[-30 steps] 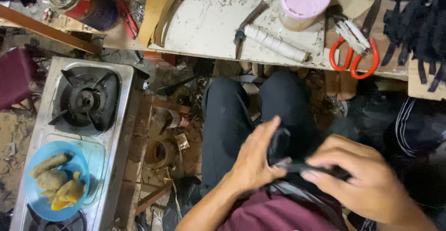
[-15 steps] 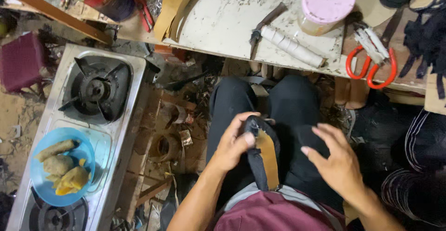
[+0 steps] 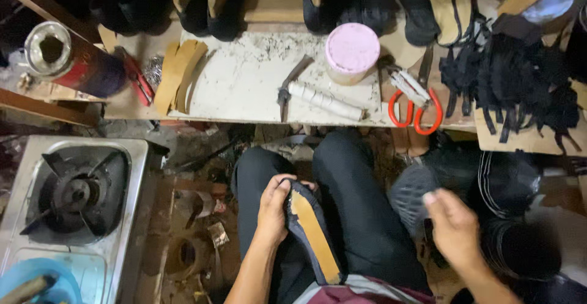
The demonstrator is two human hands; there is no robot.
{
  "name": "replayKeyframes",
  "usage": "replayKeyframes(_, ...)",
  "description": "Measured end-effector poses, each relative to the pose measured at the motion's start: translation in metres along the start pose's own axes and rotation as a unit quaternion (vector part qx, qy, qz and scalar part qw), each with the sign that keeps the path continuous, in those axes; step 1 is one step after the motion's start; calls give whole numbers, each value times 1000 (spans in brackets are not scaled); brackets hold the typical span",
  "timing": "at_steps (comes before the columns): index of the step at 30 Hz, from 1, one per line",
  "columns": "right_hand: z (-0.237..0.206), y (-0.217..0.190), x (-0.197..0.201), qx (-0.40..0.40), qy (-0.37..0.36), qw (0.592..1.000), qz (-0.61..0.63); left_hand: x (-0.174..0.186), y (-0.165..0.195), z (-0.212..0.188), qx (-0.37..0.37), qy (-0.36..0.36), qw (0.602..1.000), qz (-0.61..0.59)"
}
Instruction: The person sits on the floor of a shoe workshop and attaches a rubber sole to a shoe upper. They fit the sole against the lasted upper, press and align it by hand, tap and press the sole with a hammer, and set the finished shoe on a shelf with other completed shoes.
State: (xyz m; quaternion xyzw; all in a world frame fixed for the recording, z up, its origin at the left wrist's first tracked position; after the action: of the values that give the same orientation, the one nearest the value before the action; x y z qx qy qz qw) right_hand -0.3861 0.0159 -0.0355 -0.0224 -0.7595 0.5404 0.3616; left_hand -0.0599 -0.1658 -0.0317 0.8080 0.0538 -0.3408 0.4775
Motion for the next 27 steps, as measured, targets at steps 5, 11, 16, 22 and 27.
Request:
replayKeyframes(5,89,-45,57,-17,23,986,164,9,2,-1,-5,-1,1000,-23)
replayKeyframes(11,237,-185,70,80,-39,982,168,12,2,0,1,8,1000,-21)
replayKeyframes(16,331,-270,59,48,-73,972,219,18,7,13,-5,11,999,-39)
replayKeyframes(22,419,-296,39,23,-15,997,74,19,10,37,5,55,995,-89)
replayKeyframes(27,423,-264,4,104,-8,923,-370,21,9,51,47,73,991,-102)
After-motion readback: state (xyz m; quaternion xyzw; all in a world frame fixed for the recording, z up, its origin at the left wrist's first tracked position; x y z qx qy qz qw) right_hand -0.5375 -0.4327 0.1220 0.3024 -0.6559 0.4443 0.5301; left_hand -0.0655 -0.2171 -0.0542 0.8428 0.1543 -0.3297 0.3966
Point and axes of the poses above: each hand's wrist, its own z-axis towards the middle knuckle, its own x-axis out of the back of the hand, y = z × x, the point moved 4 cm from there along z, towards the middle knuckle, and after that the axes turned 7 degrees about -y, right-handed, at the moved point
